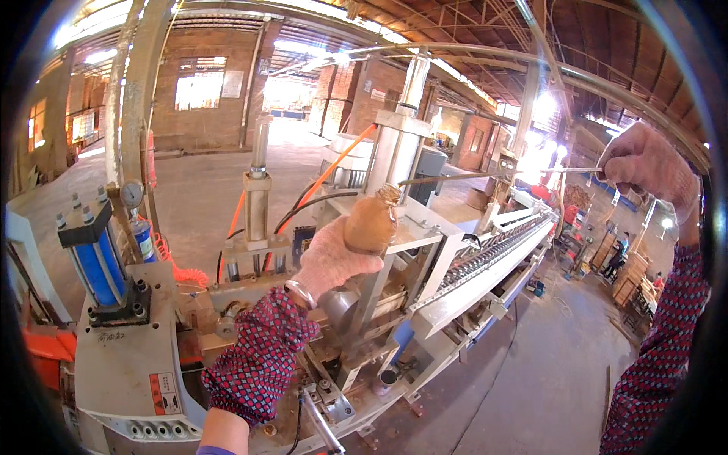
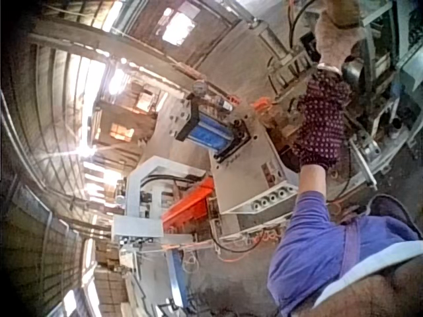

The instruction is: The person picks up and stacks long wooden planks in a workshop, then walks to a machine and uses a small tool to scrape or adjust a component on the equipment. The person handles the planks by hand and uses a tool on the machine.

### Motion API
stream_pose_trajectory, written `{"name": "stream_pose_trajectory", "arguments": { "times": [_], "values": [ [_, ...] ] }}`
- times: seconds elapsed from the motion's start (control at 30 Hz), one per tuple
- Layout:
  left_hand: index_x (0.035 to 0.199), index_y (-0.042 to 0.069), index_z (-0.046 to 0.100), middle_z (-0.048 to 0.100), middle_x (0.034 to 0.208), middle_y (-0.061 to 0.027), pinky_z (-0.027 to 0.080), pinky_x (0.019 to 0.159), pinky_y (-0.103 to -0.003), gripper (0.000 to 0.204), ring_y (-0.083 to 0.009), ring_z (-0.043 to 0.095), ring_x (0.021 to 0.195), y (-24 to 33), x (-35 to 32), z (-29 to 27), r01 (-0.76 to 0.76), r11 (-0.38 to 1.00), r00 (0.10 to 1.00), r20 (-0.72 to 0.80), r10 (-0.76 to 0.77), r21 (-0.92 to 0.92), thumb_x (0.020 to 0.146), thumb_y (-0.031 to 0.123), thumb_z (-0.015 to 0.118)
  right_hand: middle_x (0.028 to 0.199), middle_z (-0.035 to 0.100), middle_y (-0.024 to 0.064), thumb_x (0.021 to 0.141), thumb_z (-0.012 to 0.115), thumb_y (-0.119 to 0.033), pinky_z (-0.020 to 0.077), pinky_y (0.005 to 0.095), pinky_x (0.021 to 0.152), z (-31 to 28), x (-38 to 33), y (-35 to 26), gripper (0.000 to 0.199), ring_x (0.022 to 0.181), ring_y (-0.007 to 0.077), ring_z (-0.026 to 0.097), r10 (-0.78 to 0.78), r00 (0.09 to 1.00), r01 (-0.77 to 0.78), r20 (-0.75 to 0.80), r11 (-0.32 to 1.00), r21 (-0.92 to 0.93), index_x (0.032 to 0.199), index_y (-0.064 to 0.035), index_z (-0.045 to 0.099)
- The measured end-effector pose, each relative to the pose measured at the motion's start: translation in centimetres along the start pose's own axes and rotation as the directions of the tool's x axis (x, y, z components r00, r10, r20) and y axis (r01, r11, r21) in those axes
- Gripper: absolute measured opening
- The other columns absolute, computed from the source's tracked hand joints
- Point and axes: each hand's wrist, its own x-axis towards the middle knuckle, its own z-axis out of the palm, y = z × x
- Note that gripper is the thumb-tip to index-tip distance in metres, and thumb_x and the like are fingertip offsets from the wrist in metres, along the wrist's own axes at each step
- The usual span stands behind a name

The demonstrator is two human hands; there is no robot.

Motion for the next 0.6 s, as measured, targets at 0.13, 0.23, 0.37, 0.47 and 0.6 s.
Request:
{"name": "stream_pose_trajectory", "arguments": {
  "times": [0.13,0.23,0.37,0.47,0.6],
  "values": [
    [0.116,0.009,0.058,0.066,0.106,-0.0112,0.048,0.090,-0.036,0.069,-0.0279,0.062,0.102,0.8,-1.7,0.0,0.036,0.998,0.999,-0.018,-0.036,0.044,0.058,0.037,0.081,0.054,0.058,0.0023,0.074,0.065,-0.026,0.0375,0.0235,0.041,1.1,0.4,-1.5,0.029,0.044,0.0078,0.050,0.023,0.997,-0.020,0.068,0.999,-0.046,0.079,0.0025,0.071],
    [0.119,0.011,0.056,0.065,0.108,-0.0111,0.048,0.091,-0.037,0.072,-0.0278,0.062,0.103,-1.0,-2.6,0.6,0.050,0.999,0.999,-0.003,-0.050,0.009,0.057,0.037,0.082,0.055,0.059,0.0036,0.074,0.065,-0.020,0.0383,0.0235,0.042,1.2,0.3,-2.4,0.024,0.046,0.0082,0.052,0.051,0.994,-0.041,0.091,0.993,-0.110,0.078,0.0028,0.071],
    [0.118,0.009,0.056,0.066,0.106,-0.0086,0.048,0.090,-0.034,0.071,-0.0227,0.063,0.100,-0.6,-4.5,0.4,0.099,0.995,0.995,-0.014,-0.099,0.014,0.057,0.032,0.084,0.064,0.061,0.0060,0.066,0.068,-0.017,0.0462,0.0264,0.052,1.8,-0.6,-2.6,0.021,0.059,0.0124,0.058,0.150,0.987,-0.150,0.053,0.989,0.006,0.076,0.0021,0.067],
    [0.120,0.010,0.055,0.066,0.106,-0.0090,0.049,0.089,-0.034,0.073,-0.0224,0.063,0.100,-1.0,-6.3,-0.1,0.107,0.993,0.994,-0.031,-0.106,0.044,0.057,0.033,0.084,0.063,0.061,0.0059,0.067,0.068,-0.016,0.0461,0.0258,0.052,3.7,-0.7,-2.5,0.020,0.058,0.0121,0.058,0.014,0.998,-0.014,-0.054,1.000,0.004,0.076,0.0021,0.068],
    [0.121,0.011,0.054,0.066,0.104,-0.0110,0.050,0.087,-0.037,0.073,-0.0272,0.064,0.097,0.2,-7.5,0.6,0.086,0.995,0.996,0.004,-0.086,0.055,0.058,0.036,0.081,0.064,0.062,0.0061,0.068,0.067,-0.012,0.0467,0.0263,0.053,3.2,-0.8,-4.6,0.017,0.060,0.0111,0.060,0.040,0.976,-0.045,0.216,0.999,0.020,0.077,0.0027,0.070]
  ]
}}
